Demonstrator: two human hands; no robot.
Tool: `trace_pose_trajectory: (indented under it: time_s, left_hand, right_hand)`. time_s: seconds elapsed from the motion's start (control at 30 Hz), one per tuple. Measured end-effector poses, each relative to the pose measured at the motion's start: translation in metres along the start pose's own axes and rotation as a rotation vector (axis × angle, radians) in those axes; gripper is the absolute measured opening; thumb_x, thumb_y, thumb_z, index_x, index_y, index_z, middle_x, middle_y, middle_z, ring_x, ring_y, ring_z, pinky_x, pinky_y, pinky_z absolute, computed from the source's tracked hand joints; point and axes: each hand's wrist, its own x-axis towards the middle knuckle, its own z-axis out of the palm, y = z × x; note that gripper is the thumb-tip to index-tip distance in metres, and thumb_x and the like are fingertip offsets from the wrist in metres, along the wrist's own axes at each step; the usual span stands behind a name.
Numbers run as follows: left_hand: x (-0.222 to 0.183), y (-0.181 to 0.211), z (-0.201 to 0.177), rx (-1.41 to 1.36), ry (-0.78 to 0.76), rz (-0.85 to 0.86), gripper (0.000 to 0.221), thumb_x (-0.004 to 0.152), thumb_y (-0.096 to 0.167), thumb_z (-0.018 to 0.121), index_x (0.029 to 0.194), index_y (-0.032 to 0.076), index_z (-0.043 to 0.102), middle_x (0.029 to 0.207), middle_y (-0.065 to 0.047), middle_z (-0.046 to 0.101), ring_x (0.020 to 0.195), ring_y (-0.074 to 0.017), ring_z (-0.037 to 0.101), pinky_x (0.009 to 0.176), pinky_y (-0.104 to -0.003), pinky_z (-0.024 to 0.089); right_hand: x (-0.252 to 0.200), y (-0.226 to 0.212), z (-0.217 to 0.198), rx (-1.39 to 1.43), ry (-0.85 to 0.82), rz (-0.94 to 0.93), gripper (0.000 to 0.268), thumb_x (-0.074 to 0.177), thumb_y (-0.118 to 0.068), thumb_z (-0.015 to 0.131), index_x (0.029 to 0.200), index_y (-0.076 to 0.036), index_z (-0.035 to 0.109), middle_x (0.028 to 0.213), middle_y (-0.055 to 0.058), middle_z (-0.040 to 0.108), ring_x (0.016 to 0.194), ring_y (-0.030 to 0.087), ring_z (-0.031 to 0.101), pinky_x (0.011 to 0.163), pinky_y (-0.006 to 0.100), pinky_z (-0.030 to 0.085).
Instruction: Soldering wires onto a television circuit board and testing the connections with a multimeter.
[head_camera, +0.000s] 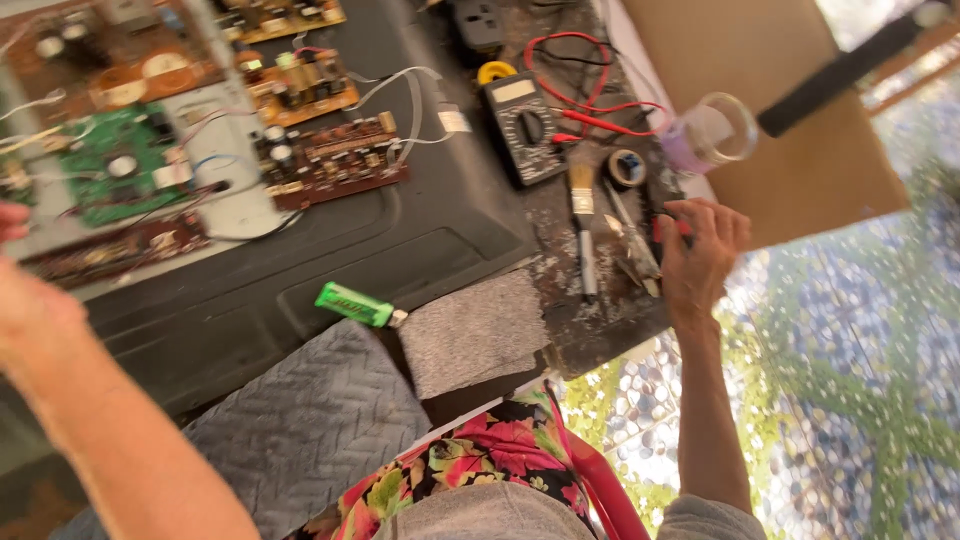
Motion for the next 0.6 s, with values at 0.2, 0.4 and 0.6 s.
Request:
trace_pose_trajectory:
  time_s: [0.2,0.4,0.6]
  left_hand:
    - [-0.080,0.152,0.043,-0.019,0.085,0.380,0.015,0.109,0.010,0.070,0.095,0.008,0.066,0.079,-0.005,0.067,0.070,-0.0130,0.070,0.063,-0.025,0.053]
    - [-0.082,0.158,0.048,-0.148,-0.182,0.761,0.027,0.122,0.019,0.066,0.115,-0.006,0.058,0.088,-0.021,0.060,0.067,-0.0277,0.060,0.063,-0.039,0.054]
    - [-0.090,0.173,0.058,-0.163,-0.025,0.607,0.005,0.106,0.002,0.066,0.104,0.000,0.062,0.086,-0.011,0.064,0.060,-0.0174,0.060,0.051,-0.028,0.051]
  right_hand:
    - [0.031,-0.063,-0.006,0.085,-0.151,-0.073,0.013,0.102,-0.002,0.083,0.108,-0.009,0.074,0.109,0.006,0.069,0.103,0.029,0.053,0.093,0.042,0.039]
    - [0.081,-0.164,0.012,0.294,-0.178,-0.188,0.016,0.100,0.003,0.080,0.105,-0.011,0.073,0.104,0.003,0.075,0.099,0.022,0.060,0.088,0.038,0.045]
    - [0.137,-0.262,0.046,0.598,-0.172,-0.375,0.012,0.103,0.005,0.076,0.105,-0.006,0.074,0.099,0.004,0.073,0.092,0.020,0.057,0.076,0.033,0.045]
